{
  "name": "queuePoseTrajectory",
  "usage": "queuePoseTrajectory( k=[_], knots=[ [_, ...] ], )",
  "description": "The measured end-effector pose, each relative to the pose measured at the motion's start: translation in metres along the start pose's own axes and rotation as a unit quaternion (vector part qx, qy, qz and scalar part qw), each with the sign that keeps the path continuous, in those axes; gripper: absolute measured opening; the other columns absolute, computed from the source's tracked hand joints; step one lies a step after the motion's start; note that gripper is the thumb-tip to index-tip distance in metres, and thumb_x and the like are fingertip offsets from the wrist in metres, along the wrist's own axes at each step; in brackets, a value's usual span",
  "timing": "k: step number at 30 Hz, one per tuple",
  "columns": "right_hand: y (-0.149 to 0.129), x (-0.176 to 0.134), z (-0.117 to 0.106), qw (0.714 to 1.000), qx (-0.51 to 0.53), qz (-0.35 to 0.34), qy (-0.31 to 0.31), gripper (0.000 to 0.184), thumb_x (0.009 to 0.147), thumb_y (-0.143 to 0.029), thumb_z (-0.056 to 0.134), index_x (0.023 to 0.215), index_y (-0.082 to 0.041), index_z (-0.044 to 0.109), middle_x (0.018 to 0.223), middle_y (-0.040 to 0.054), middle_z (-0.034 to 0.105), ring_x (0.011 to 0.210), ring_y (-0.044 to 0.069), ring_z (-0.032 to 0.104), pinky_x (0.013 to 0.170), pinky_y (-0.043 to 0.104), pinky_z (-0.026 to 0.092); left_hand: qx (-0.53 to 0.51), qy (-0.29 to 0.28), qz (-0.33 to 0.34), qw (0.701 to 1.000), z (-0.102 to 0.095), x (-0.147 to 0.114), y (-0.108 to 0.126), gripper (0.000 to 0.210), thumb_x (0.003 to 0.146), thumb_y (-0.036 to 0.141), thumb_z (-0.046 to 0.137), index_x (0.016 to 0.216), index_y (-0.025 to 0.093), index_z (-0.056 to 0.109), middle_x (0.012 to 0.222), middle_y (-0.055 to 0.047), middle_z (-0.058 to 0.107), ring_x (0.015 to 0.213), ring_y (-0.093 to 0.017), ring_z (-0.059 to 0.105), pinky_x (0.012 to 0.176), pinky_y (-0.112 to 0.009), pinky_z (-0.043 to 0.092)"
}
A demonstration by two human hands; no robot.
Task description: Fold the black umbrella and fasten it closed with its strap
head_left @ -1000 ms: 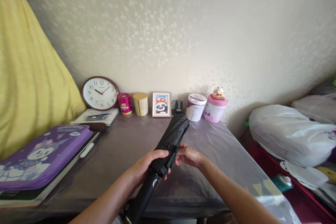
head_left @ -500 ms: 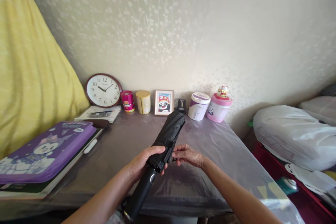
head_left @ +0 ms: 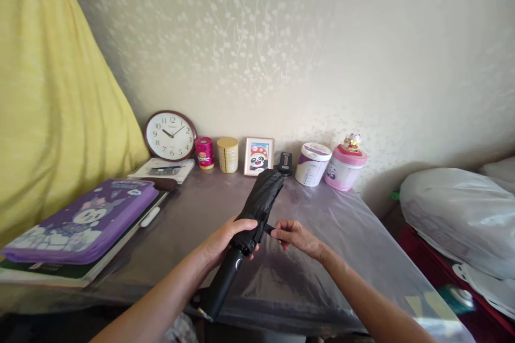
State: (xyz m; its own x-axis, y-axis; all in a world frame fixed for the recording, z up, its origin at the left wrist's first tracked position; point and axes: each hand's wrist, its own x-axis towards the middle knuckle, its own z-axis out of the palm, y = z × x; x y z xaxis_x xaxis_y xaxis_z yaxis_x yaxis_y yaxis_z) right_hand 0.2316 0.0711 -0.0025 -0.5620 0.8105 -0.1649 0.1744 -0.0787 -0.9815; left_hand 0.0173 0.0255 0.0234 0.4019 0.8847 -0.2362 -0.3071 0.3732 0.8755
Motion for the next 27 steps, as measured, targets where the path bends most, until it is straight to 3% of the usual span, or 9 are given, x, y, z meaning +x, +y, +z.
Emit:
queuePoseTrajectory(
  k=[8,15,27],
  knots=[
    [0.005,0.0038,0.0021,1.0,-0.006,0.004,0.021,0.038,0.064,-0.051,0.069,0.064,-0.016,0.054,0.051,-0.0069,0.05,0.04,0.005,0.045,0.042,0.02,0.035,0.037,-0.014,0.006,0.999,0.0023,-0.0018,0.0009,0.028,0.071,0.033,0.062,0.09,0.015,0.053,0.065,-0.001,0.06,0.054,-0.015,0.06,0.043,-0.024,0.049],
    [0.0037,0.0045,0.0049,0.996,0.064,-0.023,0.057,0.04,0.062,-0.046,0.073,0.088,-0.019,0.059,0.053,-0.0083,0.048,0.044,0.006,0.045,0.041,0.02,0.038,0.043,-0.012,0.007,0.999,0.0023,-0.0002,0.0016,0.024,0.071,0.035,0.061,0.084,0.015,0.054,0.065,0.0,0.058,0.054,-0.014,0.06,0.043,-0.023,0.048],
    [-0.0019,0.0015,0.0067,0.987,0.146,-0.018,0.065,0.026,0.068,-0.039,0.072,0.079,-0.019,0.059,0.053,-0.0069,0.053,0.041,0.004,0.044,0.044,0.017,0.036,0.045,-0.016,0.02,0.999,0.0004,0.0027,-0.0013,0.027,0.07,0.036,0.061,0.086,0.015,0.055,0.066,0.0,0.057,0.056,-0.015,0.06,0.044,-0.024,0.049]
  ],
)
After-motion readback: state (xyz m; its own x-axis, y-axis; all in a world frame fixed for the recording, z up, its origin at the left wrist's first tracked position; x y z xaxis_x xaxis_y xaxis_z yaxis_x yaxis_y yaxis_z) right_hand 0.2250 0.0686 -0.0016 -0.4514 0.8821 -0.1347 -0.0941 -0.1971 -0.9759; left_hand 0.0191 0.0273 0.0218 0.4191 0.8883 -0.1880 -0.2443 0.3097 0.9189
